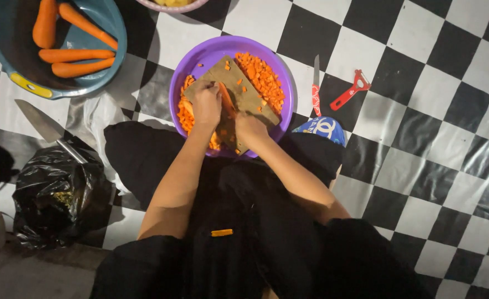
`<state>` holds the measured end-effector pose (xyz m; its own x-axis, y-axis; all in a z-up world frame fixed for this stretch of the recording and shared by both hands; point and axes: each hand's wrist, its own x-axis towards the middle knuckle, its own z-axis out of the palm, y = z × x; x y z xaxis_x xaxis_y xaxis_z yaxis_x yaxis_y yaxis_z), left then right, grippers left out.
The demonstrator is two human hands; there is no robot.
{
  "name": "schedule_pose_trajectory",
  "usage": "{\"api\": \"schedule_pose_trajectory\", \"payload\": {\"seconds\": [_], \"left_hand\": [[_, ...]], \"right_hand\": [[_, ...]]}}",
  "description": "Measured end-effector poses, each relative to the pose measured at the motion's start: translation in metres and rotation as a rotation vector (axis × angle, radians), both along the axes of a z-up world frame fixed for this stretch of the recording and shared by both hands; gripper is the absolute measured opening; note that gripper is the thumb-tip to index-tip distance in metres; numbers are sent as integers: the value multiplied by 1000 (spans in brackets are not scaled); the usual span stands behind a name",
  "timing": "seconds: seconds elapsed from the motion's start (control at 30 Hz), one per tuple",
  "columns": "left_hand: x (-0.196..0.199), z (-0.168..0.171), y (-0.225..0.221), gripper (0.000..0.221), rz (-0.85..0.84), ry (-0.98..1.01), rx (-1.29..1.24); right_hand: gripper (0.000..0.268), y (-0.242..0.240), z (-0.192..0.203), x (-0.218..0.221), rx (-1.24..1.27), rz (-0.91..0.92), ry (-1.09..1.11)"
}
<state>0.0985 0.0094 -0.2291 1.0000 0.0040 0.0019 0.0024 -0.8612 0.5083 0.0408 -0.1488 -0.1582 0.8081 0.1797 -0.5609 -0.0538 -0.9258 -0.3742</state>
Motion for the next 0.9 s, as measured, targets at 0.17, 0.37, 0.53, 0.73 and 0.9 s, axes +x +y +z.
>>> {"api": "schedule_pose_trajectory", "payload": {"seconds": [0.17, 0.37, 0.53, 0.73, 0.9], "left_hand": [[1, -16, 0, 26, -2, -17, -7], [5, 16, 2, 14, 42, -88, -67], [17, 34, -1, 22, 148, 102, -87], [16, 24, 2, 25, 109, 91, -42], [12, 44, -1, 18, 195, 103, -260]], "right_hand": [[27, -39, 5, -57, -60, 117, -3], [25, -4, 66, -4, 73, -15, -50], [29, 34, 32, 37, 28, -7, -144], [34, 48, 53, 59, 78, -59, -37], [32, 39, 34, 49, 89, -51, -42]]}}
